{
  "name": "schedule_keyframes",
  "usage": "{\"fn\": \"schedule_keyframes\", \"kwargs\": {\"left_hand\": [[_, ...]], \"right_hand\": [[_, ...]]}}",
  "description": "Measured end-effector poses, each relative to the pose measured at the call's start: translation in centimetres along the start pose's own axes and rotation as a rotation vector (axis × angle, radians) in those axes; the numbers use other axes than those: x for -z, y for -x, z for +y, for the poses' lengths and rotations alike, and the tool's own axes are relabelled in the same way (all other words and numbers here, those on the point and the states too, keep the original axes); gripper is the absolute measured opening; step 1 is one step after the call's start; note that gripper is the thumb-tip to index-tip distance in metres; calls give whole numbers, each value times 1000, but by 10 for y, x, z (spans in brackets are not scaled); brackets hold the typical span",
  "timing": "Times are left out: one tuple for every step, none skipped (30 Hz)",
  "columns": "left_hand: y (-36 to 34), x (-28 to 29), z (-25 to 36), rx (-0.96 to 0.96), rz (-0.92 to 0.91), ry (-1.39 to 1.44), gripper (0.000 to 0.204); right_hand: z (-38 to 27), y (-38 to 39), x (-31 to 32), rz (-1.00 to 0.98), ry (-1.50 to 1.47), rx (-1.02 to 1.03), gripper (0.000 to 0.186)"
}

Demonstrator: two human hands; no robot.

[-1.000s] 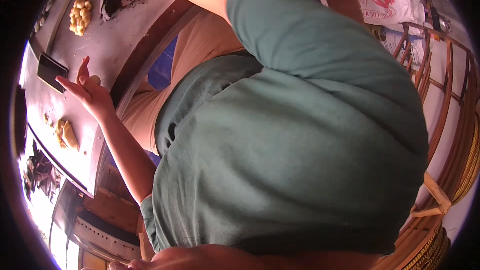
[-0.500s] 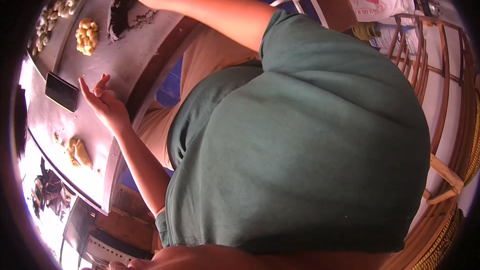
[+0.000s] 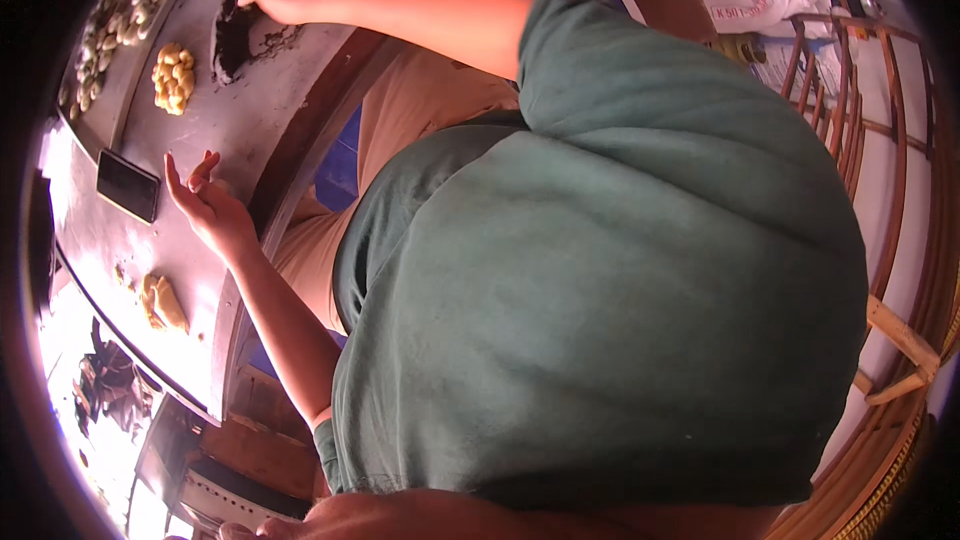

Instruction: The person prepares pieces of dough by hand, picking up small portions, rolling them, and filling them with a dark paste on a metal table before placing them onto a tray.

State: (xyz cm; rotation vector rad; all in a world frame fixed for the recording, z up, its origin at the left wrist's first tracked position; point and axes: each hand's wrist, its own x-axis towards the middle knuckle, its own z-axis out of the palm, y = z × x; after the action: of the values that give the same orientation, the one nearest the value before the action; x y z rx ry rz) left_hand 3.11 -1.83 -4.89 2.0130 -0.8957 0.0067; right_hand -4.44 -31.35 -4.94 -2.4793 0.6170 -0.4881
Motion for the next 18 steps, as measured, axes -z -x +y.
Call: {"fn": "schedule_keyframes", "kwargs": {"left_hand": [[-1,0,2,8,12,-5,45],[-4,-6,10,4,-21,27,45],[-3,-4,9,24,-19,32,44],[-3,-3,8,38,-1,28,44],[-4,-2,6,30,-15,24,44],[-4,-1,5,15,-37,24,44],[-3,1,2,15,-45,20,44],[-2,4,1,22,-30,23,45],[-2,3,-2,24,-18,31,46],[-3,1,-8,8,-35,41,46],[-4,-5,-9,-4,-54,55,45],[-4,-6,-10,2,-60,44,43],[-4,-9,0,24,-84,-7,44],[-1,-5,2,31,-70,-22,44],[2,1,1,60,-49,-54,44],[3,3,1,78,-43,-75,45],[3,2,0,79,-37,-73,45],[2,1,-1,75,-27,-31,45]], "right_hand": [[16,3,-12,304,38,201,30],[46,9,-19,346,62,193,32],[43,21,-28,301,142,200,32],[39,38,-25,266,229,195,32],[28,49,-21,218,344,287,31],[17,59,-15,175,464,370,30],[3,66,-6,34,311,356,29],[-7,64,2,-112,256,359,29],[-12,53,10,-192,214,310,29],[-15,40,11,-268,177,264,29],[5,29,-1,68,218,387,30],[25,14,-23,394,242,527,31],[38,8,-35,400,479,497,29],[22,11,-32,402,461,511,29],[-8,20,-19,18,513,412,26],[-26,30,-4,-363,567,289,25],[-31,32,6,-353,383,82,24],[-21,30,13,-271,306,220,23]]}}
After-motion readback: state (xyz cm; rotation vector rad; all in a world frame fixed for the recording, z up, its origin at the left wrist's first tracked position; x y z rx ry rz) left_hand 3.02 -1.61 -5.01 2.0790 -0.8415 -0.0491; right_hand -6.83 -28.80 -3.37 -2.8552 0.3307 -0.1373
